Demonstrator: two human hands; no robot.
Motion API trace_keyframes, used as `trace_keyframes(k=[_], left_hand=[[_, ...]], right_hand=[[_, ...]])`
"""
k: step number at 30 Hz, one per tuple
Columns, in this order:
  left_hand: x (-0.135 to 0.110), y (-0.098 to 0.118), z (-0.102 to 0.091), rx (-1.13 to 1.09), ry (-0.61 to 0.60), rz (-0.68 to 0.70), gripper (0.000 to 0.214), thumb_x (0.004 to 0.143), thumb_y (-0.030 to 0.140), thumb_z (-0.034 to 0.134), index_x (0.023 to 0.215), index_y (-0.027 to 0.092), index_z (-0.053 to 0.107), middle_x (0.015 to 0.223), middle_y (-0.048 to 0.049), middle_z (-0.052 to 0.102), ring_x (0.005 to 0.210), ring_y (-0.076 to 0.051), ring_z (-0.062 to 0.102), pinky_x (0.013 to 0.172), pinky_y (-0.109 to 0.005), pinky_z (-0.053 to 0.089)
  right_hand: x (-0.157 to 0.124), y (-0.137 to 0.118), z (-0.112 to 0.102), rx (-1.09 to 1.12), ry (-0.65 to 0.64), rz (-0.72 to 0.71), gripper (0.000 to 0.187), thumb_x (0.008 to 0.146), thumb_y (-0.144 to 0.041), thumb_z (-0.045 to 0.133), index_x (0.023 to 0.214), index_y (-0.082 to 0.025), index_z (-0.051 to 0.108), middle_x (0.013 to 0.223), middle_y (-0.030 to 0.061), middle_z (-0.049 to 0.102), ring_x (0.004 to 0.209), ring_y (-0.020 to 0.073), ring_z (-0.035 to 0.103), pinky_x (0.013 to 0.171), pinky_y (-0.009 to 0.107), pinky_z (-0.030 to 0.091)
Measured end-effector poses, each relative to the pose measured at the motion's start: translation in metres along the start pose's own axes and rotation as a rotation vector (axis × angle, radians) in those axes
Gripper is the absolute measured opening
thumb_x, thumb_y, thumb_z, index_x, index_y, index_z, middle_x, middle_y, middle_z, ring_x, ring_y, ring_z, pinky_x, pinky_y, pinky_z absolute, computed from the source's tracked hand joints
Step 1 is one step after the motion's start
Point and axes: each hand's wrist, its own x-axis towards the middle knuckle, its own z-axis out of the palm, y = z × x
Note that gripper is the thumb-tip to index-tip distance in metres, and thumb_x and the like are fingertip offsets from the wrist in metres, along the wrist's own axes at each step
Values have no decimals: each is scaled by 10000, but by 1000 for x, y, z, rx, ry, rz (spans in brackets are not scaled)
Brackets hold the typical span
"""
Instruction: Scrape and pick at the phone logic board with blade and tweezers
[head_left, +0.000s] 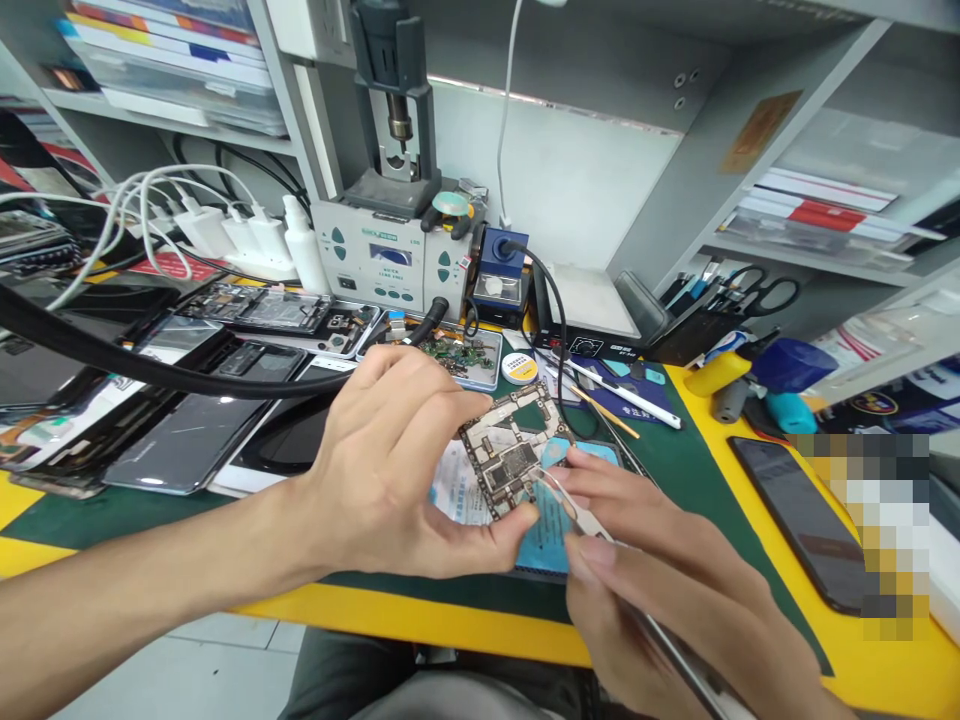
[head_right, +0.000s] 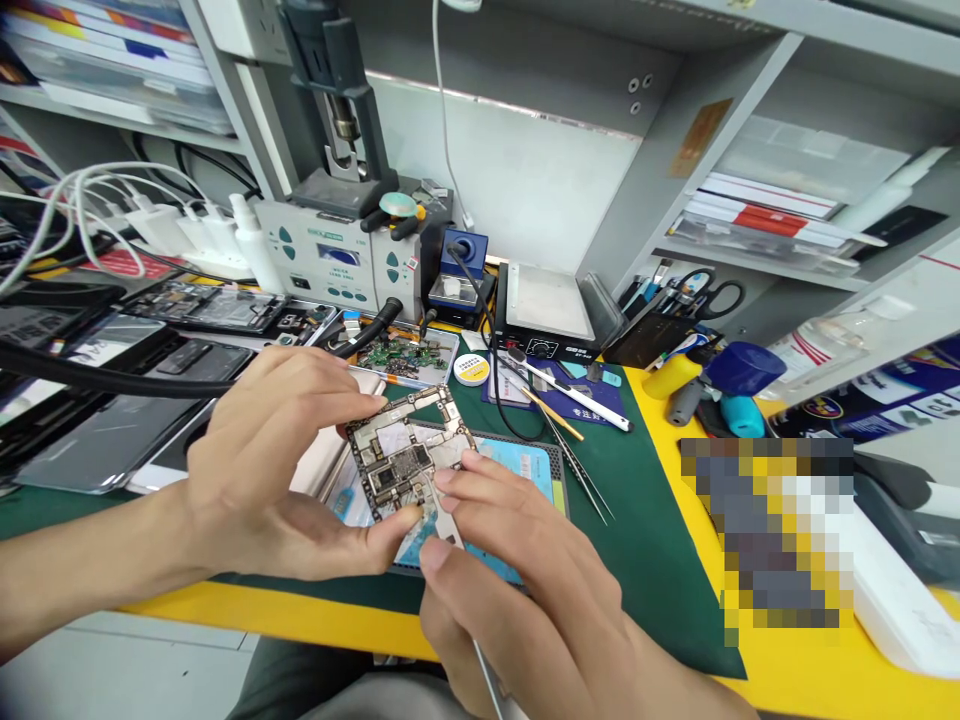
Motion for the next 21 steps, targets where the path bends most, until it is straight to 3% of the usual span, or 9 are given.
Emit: trace_keyframes(k=[4, 6, 9, 11, 14, 16, 21], left_hand=[[-1, 0, -3, -18, -7, -36, 553, 758, 504, 832, 1122, 166, 589, 826, -102, 687, 792, -303, 679, 703, -512, 550], [-1, -1, -4, -16, 17, -39, 574, 752, 482, 849, 1142, 146, 595, 857, -131, 698, 804, -317, 686, 702, -521, 558], [1, -1, -5, 5, 39, -29, 598, 758, 477, 867, 1157, 120, 599, 875, -155, 713, 801, -330, 694, 696, -525, 564], [2, 0, -4, 19, 46, -10, 618, 767, 474, 880, 1175, 105, 598, 889, -162, 722, 806, -330, 701, 705, -516, 567], [1, 0, -3, 38, 46, 9, 640, 771, 475, 899, 1188, 101, 589, 899, -159, 725, 812, -321, 702, 727, -500, 562], [0, 0, -1, 48, 30, 10, 640, 777, 490, 903, 1178, 110, 580, 893, -150, 725, 800, -312, 695, 726, -488, 547], [-2, 2, 0, 74, -30, -13, 659, 786, 609, 875, 1133, 142, 565, 901, -124, 720, 807, -300, 688, 733, -468, 525]], right_hand=[[3, 8, -9, 26, 96, 21, 394, 792, 68, 716, 1062, -217, 753, 1033, 25, 819, 1025, 223, 829, 985, 334, 692], [8, 13, -9, 52, 214, 163, 436, 757, 48, 788, 1083, -241, 776, 1063, 4, 849, 984, 198, 839, 929, 260, 695], [18, 17, -2, 126, 345, 450, 262, 903, -73, 800, 1120, -220, 789, 1014, 20, 861, 885, 188, 853, 814, 237, 713], [23, 17, 2, 271, 254, 633, 111, 978, -218, 778, 1080, -176, 793, 880, 44, 866, 733, 204, 854, 682, 232, 721], [27, 19, 5, 533, 81, 824, 288, 998, -424, 758, 1071, -146, 768, 735, 66, 843, 643, 262, 842, 612, 322, 735], [27, 21, 5, 657, 49, 892, 344, 993, -486, 752, 1093, -157, 753, 741, 61, 842, 683, 270, 849, 637, 354, 740], [26, 24, 5, 783, 62, 953, 326, 921, -445, 850, 1061, -164, 765, 759, 56, 847, 699, 226, 848, 659, 277, 725]])
